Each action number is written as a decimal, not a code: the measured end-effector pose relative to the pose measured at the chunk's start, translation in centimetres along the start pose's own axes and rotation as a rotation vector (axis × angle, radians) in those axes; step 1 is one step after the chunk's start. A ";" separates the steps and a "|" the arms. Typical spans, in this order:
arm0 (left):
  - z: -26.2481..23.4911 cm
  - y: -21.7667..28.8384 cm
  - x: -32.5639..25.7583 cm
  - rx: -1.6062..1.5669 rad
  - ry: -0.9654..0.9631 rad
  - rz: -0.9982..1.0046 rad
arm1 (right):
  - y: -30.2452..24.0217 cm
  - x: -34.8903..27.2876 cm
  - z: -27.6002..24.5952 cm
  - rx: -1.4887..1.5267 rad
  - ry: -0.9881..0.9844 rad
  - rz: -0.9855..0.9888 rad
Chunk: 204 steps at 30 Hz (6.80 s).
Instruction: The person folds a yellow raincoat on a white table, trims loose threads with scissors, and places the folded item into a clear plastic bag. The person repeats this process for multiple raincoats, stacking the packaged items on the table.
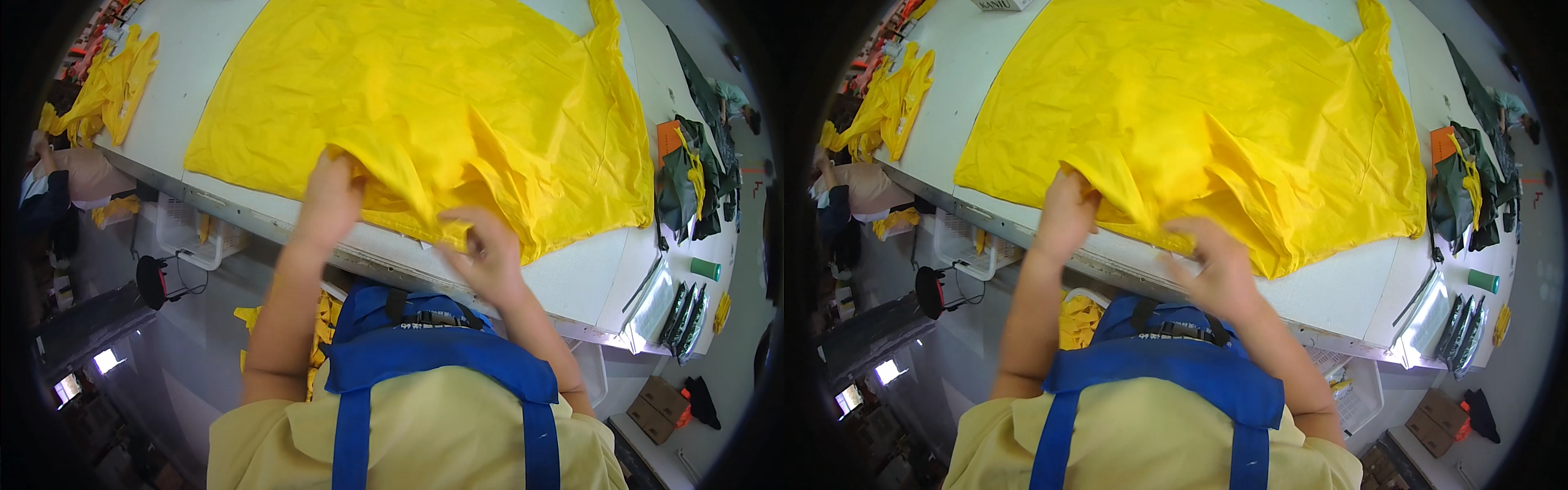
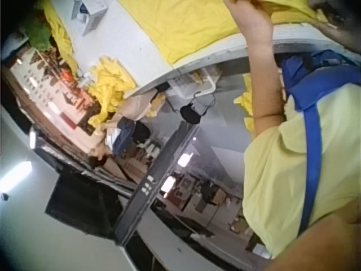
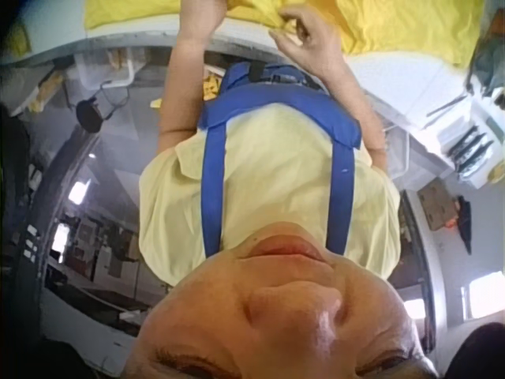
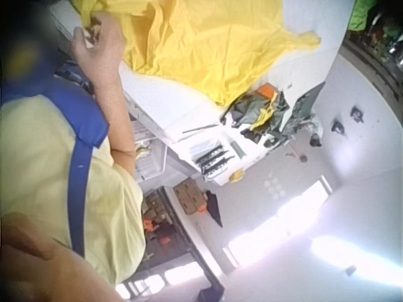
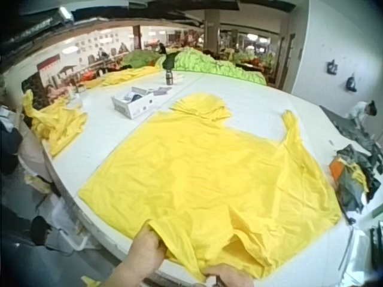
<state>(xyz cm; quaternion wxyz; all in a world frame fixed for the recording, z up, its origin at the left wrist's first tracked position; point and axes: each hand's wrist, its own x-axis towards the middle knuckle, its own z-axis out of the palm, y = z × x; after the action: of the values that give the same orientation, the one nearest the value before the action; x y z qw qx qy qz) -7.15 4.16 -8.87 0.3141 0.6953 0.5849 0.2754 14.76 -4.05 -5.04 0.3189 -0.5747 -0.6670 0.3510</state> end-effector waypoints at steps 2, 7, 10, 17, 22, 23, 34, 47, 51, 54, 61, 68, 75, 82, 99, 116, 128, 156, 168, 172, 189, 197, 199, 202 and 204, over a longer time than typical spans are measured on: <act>-3.0 -0.6 0.9 -0.145 -0.177 -0.337 | 5.5 0.8 0.1 -0.383 0.249 -0.049; -6.0 -11.5 7.2 0.188 -0.231 0.051 | 13.4 -3.2 -0.6 -0.755 0.145 0.452; -3.4 -19.8 8.5 0.454 -0.098 0.313 | 17.9 -5.4 -0.5 -0.777 0.134 0.457; 2.5 -6.5 1.4 -0.232 0.124 -0.392 | 18.7 -6.0 -0.5 -0.748 0.159 0.505; 4.2 -10.7 3.7 -0.229 0.107 -0.203 | 19.3 -5.5 -2.4 -0.650 0.340 0.296; 3.2 -12.1 4.6 -0.481 0.037 -0.314 | 19.5 -5.7 -3.5 -0.573 0.451 0.256; -3.5 -19.8 6.2 -0.096 -0.237 -0.168 | 18.2 -9.0 -3.8 -0.488 -0.095 0.293; -2.8 -14.7 2.7 -0.127 0.267 -0.114 | 22.8 1.7 -5.8 -0.855 0.299 0.830; -0.7 -18.5 2.6 0.401 -0.034 -0.342 | 24.5 1.0 -6.0 -0.894 0.299 0.774; -0.6 -18.1 5.2 -0.096 0.225 -0.384 | 24.6 0.7 -5.9 -0.868 0.300 0.753; 0.9 -21.4 13.1 0.421 0.082 -0.337 | 26.2 0.1 -5.8 -0.826 0.393 0.579; -3.0 -24.4 10.2 0.458 0.584 -0.307 | 33.4 -12.1 -15.5 -0.487 0.920 0.865; -5.3 -23.2 2.0 -0.653 0.767 -1.067 | 26.1 -14.3 -11.3 -0.858 0.414 0.389; -6.0 -26.5 1.6 -0.959 0.587 -0.952 | 22.7 -10.1 -5.7 -0.785 -0.032 -0.051; -13.8 -13.7 4.0 -0.651 0.574 -0.491 | 18.3 -5.6 -22.4 -0.427 -0.137 0.491; 11.7 -8.8 15.1 0.458 -0.291 0.487 | 33.6 -11.0 -22.0 -1.060 0.437 0.643; 17.5 -4.6 14.1 0.379 -0.582 0.150 | 32.0 -12.2 -21.6 -0.725 0.231 0.498; -0.3 -12.8 15.1 0.481 -0.336 0.402 | 21.7 -0.4 -2.1 -0.961 0.056 0.364; 14.9 -3.2 22.8 0.518 -0.293 0.418 | 41.2 19.9 -35.9 -0.460 0.690 0.647; 30.3 9.8 23.4 0.023 -0.542 0.568 | 45.9 28.1 -38.5 -0.023 0.795 0.946; 43.6 12.9 22.2 -0.154 -0.726 0.545 | 22.7 22.6 -16.9 -0.739 -0.206 -0.556; 20.2 5.2 18.7 -0.137 -0.408 0.666 | 26.9 5.1 -24.5 -0.765 0.182 0.283; 15.6 0.8 21.9 0.319 0.120 0.373 | 28.6 1.0 -26.0 -0.793 0.277 0.515; 11.8 -5.8 27.9 0.429 0.518 0.270 | 32.1 -3.0 -26.2 -0.841 0.392 0.488; 10.1 -7.9 30.2 0.304 0.165 0.028 | 33.6 -3.2 -25.7 -0.929 0.496 0.395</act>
<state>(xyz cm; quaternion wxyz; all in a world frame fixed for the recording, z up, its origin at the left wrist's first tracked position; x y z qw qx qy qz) 0.39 33.73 -20.96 0.1523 0.7177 0.6340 0.2443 54.72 -1.50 -19.00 0.1077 -0.8341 -0.5362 -0.0723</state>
